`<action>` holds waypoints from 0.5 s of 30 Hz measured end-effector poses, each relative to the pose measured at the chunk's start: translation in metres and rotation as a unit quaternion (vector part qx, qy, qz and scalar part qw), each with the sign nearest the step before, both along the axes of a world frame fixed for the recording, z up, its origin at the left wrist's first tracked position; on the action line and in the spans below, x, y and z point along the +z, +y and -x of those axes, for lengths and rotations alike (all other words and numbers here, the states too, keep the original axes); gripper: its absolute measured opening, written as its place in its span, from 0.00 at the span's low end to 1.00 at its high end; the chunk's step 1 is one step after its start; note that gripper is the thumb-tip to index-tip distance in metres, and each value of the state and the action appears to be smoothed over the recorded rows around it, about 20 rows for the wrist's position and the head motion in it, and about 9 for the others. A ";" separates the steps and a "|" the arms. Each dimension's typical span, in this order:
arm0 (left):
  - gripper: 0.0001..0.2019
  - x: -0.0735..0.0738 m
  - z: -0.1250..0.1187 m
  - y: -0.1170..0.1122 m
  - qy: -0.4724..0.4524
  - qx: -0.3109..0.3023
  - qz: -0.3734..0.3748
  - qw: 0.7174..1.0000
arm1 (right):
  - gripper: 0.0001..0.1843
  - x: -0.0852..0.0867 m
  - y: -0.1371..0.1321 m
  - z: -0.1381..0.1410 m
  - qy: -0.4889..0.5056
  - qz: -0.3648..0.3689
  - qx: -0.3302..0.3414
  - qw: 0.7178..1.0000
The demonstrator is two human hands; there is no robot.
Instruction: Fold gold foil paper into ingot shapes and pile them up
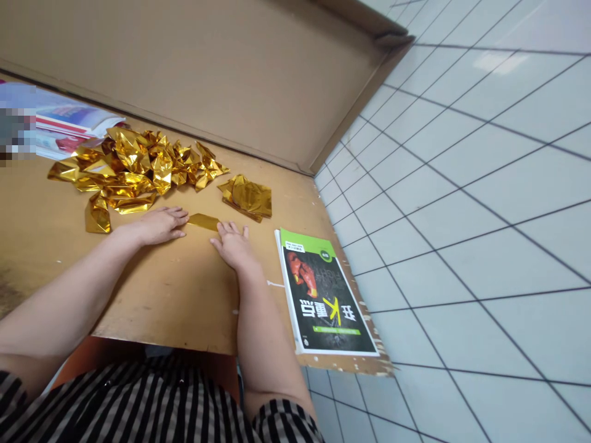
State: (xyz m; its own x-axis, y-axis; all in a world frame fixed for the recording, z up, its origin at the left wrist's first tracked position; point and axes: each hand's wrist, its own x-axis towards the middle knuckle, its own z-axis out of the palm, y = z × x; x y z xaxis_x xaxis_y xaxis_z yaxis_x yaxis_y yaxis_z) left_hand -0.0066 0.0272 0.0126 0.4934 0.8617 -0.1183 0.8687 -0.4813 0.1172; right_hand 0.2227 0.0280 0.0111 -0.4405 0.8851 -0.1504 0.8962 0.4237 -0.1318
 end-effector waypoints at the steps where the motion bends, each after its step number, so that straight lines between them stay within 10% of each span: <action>1: 0.22 -0.003 0.001 0.001 -0.005 -0.004 -0.010 1.000 | 0.25 0.000 0.002 -0.002 0.001 -0.014 0.000 1.000; 15: 0.13 -0.014 0.001 0.010 -0.060 -0.008 -0.078 0.995 | 0.13 -0.002 0.009 -0.007 0.075 -0.084 -0.010 0.994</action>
State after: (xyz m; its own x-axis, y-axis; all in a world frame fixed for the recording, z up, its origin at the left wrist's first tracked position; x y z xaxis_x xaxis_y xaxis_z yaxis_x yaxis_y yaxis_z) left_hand -0.0076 0.0373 -0.0019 0.5102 0.8567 0.0765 0.8449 -0.5158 0.1418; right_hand 0.2298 0.0367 0.0094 -0.4292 0.9008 0.0666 0.8800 0.4336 -0.1938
